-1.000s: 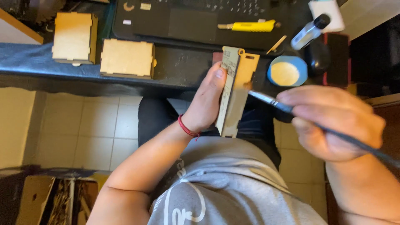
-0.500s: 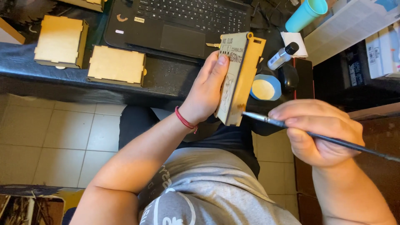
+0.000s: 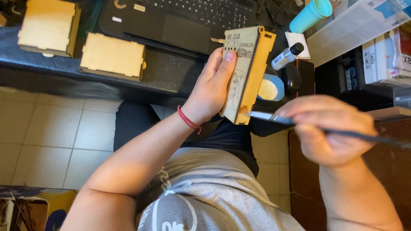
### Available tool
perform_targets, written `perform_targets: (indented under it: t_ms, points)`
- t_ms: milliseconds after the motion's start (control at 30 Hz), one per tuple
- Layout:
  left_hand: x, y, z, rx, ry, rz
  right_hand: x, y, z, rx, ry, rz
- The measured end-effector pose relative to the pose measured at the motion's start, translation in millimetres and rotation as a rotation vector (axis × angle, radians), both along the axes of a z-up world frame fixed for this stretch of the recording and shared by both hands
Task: The person paints a small wooden box with a light-colored liquid using a paintbrush. They hold the box in one hand and apply the paint to all sides, including edges and corners, repeatedly dipping the brush into a small container on the table.
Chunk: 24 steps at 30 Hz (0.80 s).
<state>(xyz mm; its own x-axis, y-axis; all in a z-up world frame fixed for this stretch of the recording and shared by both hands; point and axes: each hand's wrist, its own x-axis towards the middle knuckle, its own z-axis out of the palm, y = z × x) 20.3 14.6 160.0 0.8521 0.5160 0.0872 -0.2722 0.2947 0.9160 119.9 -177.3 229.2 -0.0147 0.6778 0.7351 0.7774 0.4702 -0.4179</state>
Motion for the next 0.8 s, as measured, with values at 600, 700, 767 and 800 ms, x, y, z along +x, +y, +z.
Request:
perform_targets:
  t_ms: [600, 700, 767, 800]
  points:
    - [2.0, -6.7, -16.8, -0.213, -0.133, -0.087, 13.6, -1.0, -6.2, 0.098, -0.141, 0.026]
    - [0.3, -3.7, -10.8, -0.229, -0.067, -0.086, -20.2, -3.4, 9.1, -0.132, -0.183, -0.006]
    - [-0.7, -2.9, -6.3, -0.217, -0.003, -0.077, -1.0, -12.9, -3.7, -0.119, -0.124, 0.047]
    - [-0.4, -3.9, -4.0, -0.204, 0.060, -0.079, 7.9, -19.5, -9.7, -0.106, -0.066, 0.090]
